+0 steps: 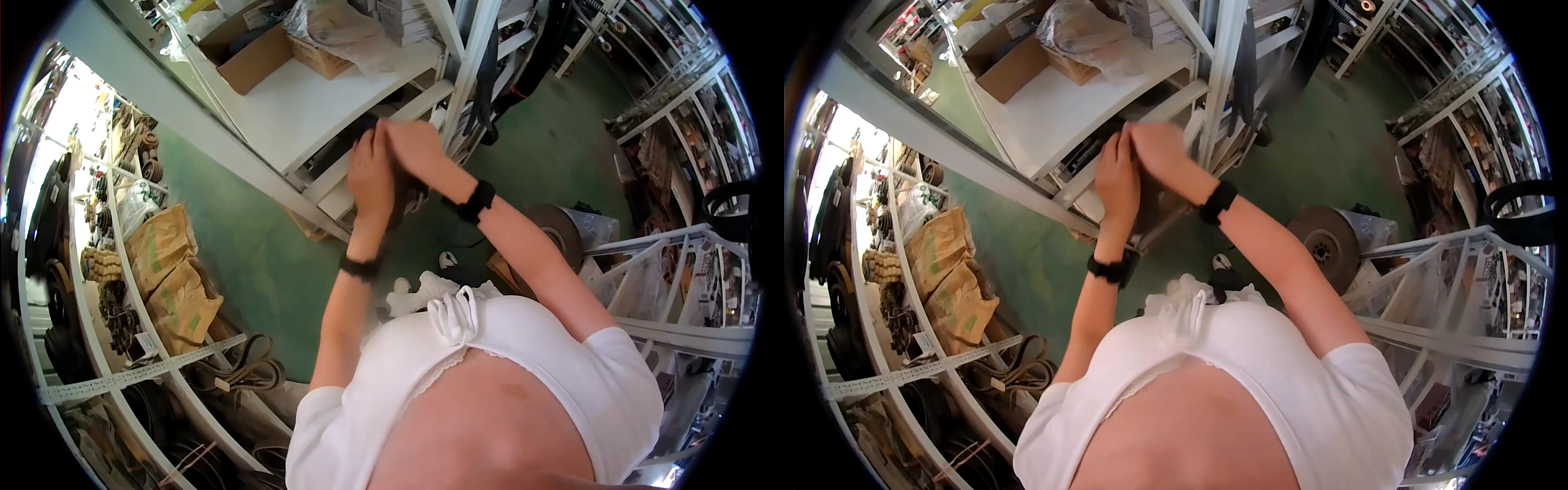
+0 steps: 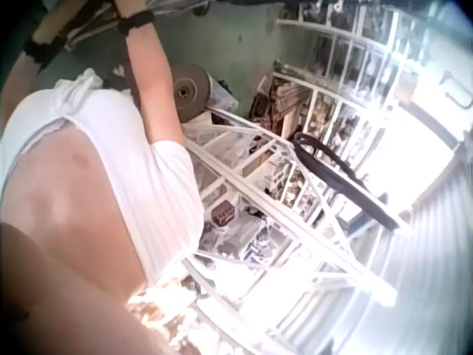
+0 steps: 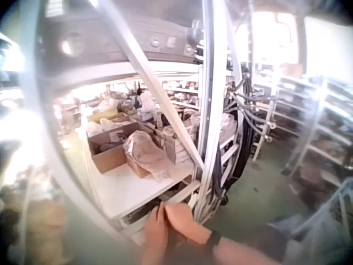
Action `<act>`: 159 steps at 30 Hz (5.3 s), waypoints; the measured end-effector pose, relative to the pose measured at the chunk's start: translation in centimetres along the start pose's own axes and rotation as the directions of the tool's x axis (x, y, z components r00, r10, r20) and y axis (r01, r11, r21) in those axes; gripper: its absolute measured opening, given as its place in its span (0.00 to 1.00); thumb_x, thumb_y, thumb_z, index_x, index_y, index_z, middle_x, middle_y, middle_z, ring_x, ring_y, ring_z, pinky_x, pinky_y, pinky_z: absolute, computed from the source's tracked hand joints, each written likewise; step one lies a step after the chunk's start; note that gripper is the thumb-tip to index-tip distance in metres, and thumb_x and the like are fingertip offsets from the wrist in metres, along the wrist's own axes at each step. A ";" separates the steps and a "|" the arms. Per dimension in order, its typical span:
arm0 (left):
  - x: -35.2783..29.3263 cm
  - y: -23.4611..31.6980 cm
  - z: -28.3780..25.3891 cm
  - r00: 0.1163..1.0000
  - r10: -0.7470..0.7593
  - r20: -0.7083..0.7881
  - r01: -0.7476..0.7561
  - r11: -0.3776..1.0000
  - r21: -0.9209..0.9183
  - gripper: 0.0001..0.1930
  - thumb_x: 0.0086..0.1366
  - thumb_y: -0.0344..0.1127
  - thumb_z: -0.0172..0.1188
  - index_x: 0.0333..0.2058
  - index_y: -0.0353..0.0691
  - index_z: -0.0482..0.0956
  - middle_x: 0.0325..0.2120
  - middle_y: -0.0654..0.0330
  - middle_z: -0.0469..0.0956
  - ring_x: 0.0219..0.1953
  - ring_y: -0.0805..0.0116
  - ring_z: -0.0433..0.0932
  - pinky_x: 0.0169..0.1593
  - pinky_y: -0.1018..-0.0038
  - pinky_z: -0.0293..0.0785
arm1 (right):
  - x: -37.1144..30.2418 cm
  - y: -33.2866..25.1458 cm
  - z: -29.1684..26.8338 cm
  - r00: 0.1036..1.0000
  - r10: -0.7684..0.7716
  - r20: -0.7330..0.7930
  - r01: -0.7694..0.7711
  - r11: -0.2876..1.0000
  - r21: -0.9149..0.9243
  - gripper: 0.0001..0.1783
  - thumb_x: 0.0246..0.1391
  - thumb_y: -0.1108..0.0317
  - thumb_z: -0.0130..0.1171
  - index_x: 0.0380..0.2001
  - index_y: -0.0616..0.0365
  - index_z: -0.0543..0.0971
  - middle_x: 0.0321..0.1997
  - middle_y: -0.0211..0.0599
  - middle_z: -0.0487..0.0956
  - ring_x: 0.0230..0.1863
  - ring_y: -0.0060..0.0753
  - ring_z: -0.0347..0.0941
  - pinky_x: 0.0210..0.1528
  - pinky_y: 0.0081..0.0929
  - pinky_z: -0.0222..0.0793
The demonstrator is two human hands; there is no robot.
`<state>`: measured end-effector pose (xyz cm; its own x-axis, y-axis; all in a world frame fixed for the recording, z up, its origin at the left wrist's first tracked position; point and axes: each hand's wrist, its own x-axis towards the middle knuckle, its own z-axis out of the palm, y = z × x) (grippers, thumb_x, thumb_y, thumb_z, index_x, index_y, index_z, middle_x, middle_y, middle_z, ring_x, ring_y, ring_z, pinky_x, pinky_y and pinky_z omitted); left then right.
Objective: The person wipes a black flexible sleeve and a set of hydraulic hoses with a cloth while moving through a warehouse and later sitting down.
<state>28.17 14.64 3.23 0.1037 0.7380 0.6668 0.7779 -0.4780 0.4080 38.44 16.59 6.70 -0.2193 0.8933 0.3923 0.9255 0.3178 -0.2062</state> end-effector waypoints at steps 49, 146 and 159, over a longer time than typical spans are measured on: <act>2.3 24.2 14.4 0.558 0.739 0.378 -0.179 0.551 -0.815 0.12 0.46 0.23 0.57 0.32 0.41 0.72 0.29 0.55 0.72 0.35 0.54 0.70 0.38 0.66 0.65 | -25.3 21.0 -9.8 0.550 0.835 -0.012 -0.667 0.447 0.596 0.40 0.39 0.62 0.62 0.56 0.48 0.56 0.23 0.37 0.74 0.27 0.36 0.72 0.29 0.27 0.66; 24.3 25.9 25.7 0.876 -0.138 -0.462 -0.024 0.945 -0.327 0.27 0.47 0.25 0.57 0.48 0.33 0.61 0.43 0.53 0.65 0.46 0.64 0.66 0.51 0.73 0.60 | 6.2 40.2 -13.6 0.893 -0.254 -0.371 0.414 0.787 0.459 0.24 0.33 0.67 0.61 0.41 0.47 0.75 0.40 0.40 0.72 0.42 0.46 0.67 0.43 0.39 0.62; 27.6 28.6 23.5 0.825 -0.359 -0.436 -0.001 0.771 -0.637 0.23 0.53 0.24 0.54 0.48 0.34 0.59 0.45 0.54 0.61 0.46 0.66 0.64 0.51 0.73 0.60 | 8.4 38.9 -16.1 0.872 -0.198 -0.447 0.469 0.600 0.648 0.28 0.33 0.68 0.61 0.45 0.48 0.71 0.41 0.41 0.72 0.42 0.47 0.68 0.43 0.37 0.63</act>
<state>67.82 32.51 18.62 -0.4645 0.5728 0.6754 0.2053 -0.6723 0.7113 77.60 31.36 16.41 -0.2363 0.5741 0.7840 0.2527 0.8154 -0.5209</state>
